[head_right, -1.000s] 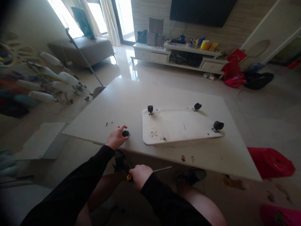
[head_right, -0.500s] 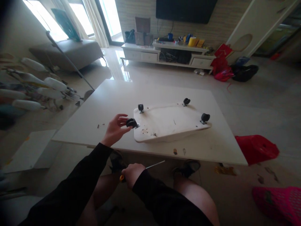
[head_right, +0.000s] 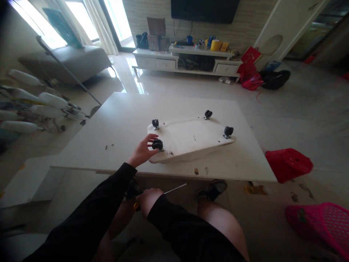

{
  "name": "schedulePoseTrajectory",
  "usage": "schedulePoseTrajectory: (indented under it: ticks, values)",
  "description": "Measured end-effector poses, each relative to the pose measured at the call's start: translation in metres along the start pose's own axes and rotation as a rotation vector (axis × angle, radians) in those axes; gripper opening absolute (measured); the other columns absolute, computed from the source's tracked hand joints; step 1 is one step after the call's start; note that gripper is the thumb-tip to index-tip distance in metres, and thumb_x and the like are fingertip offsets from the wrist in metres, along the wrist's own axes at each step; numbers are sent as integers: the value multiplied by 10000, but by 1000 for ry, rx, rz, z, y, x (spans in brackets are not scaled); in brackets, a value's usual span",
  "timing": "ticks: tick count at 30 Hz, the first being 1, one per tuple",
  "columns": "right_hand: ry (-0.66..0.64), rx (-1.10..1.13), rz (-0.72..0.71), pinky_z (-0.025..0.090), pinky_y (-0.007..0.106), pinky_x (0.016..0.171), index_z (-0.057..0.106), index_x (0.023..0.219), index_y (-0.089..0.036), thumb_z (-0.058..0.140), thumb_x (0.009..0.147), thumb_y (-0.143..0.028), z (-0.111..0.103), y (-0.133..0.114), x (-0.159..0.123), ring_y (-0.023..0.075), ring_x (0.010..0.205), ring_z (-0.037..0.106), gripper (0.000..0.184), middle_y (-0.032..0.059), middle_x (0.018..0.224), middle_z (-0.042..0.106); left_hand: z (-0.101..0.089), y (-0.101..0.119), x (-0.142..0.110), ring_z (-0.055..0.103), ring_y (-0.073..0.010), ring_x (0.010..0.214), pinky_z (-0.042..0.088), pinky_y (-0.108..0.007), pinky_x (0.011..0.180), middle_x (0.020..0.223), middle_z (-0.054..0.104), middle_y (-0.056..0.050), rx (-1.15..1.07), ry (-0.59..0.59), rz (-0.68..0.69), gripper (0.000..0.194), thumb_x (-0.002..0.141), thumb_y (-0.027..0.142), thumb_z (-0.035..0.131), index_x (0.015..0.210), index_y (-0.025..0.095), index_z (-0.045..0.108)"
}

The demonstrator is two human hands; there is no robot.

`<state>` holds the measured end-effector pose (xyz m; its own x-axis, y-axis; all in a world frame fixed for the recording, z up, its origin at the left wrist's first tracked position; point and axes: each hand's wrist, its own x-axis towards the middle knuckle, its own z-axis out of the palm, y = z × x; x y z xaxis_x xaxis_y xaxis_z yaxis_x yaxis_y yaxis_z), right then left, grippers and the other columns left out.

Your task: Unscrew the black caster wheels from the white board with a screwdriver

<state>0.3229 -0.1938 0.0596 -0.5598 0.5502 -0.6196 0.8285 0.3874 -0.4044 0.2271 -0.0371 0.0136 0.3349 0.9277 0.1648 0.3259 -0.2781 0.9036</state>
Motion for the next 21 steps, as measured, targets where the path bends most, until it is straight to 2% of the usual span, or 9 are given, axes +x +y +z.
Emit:
schedulePoseTrajectory:
  ticks: [3, 7, 11, 16, 19, 21]
  values:
    - [6, 4, 4, 675, 415, 922, 745, 1323, -263, 691, 907, -224, -2, 0, -4, 339, 1193, 791, 421, 121, 1284, 793, 2, 3, -1, 698, -236, 1096, 630, -432, 937, 1251, 674, -81, 106, 7, 57, 483, 774, 133, 764, 1236, 232, 663]
    - [14, 15, 11, 677, 423, 925, 757, 1308, -247, 707, 900, -199, -5, -1, -9, 344, 1189, 794, 414, 129, 1274, 801, 3, 4, -2, 669, -257, 1180, 587, -487, 1069, 1288, 636, -85, 236, 13, 157, 479, 809, 134, 768, 1267, 239, 676]
    - [3, 25, 16, 680, 442, 947, 752, 1315, -233, 691, 905, -170, -6, -1, -12, 347, 1211, 786, 419, 129, 1291, 796, 2, 1, -3, 671, -246, 1150, 581, -478, 1094, 1279, 623, -88, 280, -16, 231, 499, 843, 165, 777, 1324, 238, 664]
    - [-11, 22, 16, 683, 451, 966, 741, 1323, -231, 665, 928, -191, -6, -1, -15, 340, 1229, 779, 404, 121, 1314, 787, -1, -2, -2, 659, -245, 1210, 559, -466, 1140, 1348, 600, -95, 282, -40, 239, 562, 833, 147, 775, 1369, 248, 638]
    - [-14, 22, 20, 684, 439, 954, 732, 1336, -247, 670, 927, -204, -7, -1, -16, 338, 1230, 779, 416, 117, 1317, 785, -2, 3, -1, 634, -268, 1286, 512, -500, 1189, 1393, 589, -108, 301, -46, 227, 549, 853, 173, 767, 1379, 252, 633]
    - [-18, 26, 18, 684, 438, 946, 731, 1336, -245, 668, 935, -216, -7, 0, -16, 341, 1229, 780, 407, 122, 1317, 784, -1, 11, -4, 601, -314, 1346, 479, -557, 1204, 1424, 580, -129, 350, -36, 195, 542, 846, 191, 782, 1368, 253, 649]
